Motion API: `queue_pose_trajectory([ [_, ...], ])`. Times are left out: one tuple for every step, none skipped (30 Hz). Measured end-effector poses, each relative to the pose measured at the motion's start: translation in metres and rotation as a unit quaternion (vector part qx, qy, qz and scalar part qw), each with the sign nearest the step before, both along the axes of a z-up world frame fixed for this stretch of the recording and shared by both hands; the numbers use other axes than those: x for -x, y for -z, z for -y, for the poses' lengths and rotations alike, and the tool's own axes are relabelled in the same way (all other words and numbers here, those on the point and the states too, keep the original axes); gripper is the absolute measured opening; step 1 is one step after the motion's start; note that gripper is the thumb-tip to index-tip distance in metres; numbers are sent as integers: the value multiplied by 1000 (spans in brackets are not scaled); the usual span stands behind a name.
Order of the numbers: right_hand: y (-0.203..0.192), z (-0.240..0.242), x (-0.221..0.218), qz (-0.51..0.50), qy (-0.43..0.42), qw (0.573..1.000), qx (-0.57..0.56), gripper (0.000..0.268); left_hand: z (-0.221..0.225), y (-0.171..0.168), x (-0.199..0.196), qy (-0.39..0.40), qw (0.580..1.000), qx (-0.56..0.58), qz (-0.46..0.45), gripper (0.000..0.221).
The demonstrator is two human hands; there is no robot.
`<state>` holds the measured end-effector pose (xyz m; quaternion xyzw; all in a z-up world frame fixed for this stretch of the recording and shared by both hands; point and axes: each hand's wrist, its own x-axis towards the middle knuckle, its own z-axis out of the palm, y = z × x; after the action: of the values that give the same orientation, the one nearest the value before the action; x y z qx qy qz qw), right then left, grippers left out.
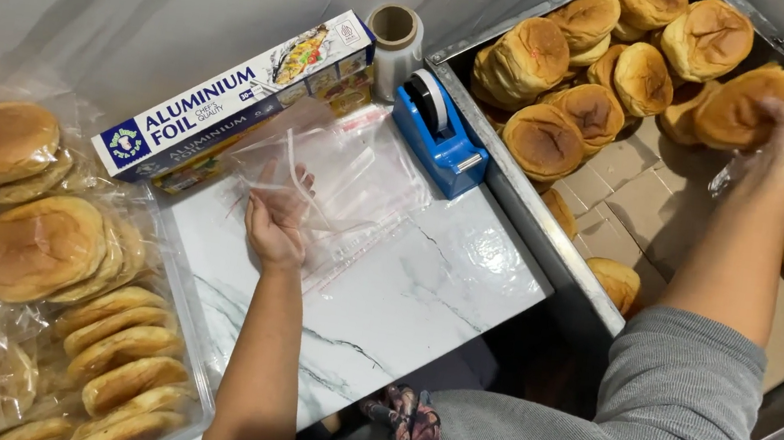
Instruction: A person wearing gloves is efficiently packaging individual burger buns into clear plastic bags at a bakery workstation.
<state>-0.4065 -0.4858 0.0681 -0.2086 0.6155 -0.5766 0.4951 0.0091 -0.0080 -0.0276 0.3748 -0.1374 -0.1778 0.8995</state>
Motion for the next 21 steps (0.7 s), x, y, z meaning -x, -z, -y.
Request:
queue_pose_trajectory([
  [-11,-6,2,0,2,1000,-1,65,0,-1,1,2,1000,-1,0,52],
  [-21,-11,3,214,37,975,58,46,0,-2,2,0,1000,-2,-2,52],
  [-32,-17,4,416,72,900,113,41,0,-3,2,-2,1000,-3,-5,51],
  [-43,-22,0,416,72,900,112,41,0,-3,1,-1,1000,-4,-4,51],
  [-53,-27,-5,386,79,910,131,52,0,-2,1,2,1000,-4,12,50],
  [-64,-31,-10,354,84,920,148,63,-1,-1,0,3,1000,-4,28,50],
  [-61,-19,-7,354,84,920,147,63,1,-4,2,3,1000,-6,27,50],
  [-57,-4,-10,387,0,908,158,45,1,-7,2,-26,999,-47,-8,51],
  [-54,9,-13,419,-84,889,167,29,0,-11,2,-55,994,-87,-44,52],
  [-62,-3,-27,422,-95,887,162,29,0,-13,4,-68,993,-86,-44,52],
  [-70,-18,-41,373,-164,895,178,31,-1,-14,4,-51,994,-85,-50,52],
  [-79,-32,-58,322,-236,896,194,34,-5,-16,5,-37,994,-83,-58,53],
  [-90,-58,-82,326,-251,892,189,34,-5,-14,2,-54,993,-82,-59,53],
  [-101,-85,-101,243,-343,880,219,39,-3,-12,-1,-49,993,-81,-66,53],
  [-112,-112,-117,158,-429,854,249,45,0,-11,-5,-44,993,-80,-73,53],
  [-125,-141,-134,160,-437,849,250,45,-2,-16,-2,-53,993,-77,-73,53],
  [-139,-169,-150,71,-511,809,282,52,-3,-22,0,-40,992,-99,-69,54],
  [-153,-198,-163,-20,-573,757,312,59,-3,-27,3,-24,990,-121,-64,56],
  [-155,-217,-179,-19,-578,753,314,59,-4,-34,5,-30,990,-119,-64,56],
  [-156,-237,-194,35,-583,753,304,60,-5,-40,7,-16,989,-136,-60,56],
  [-158,-257,-209,87,-587,750,292,62,-6,-46,10,-1,987,-153,-56,56],
])
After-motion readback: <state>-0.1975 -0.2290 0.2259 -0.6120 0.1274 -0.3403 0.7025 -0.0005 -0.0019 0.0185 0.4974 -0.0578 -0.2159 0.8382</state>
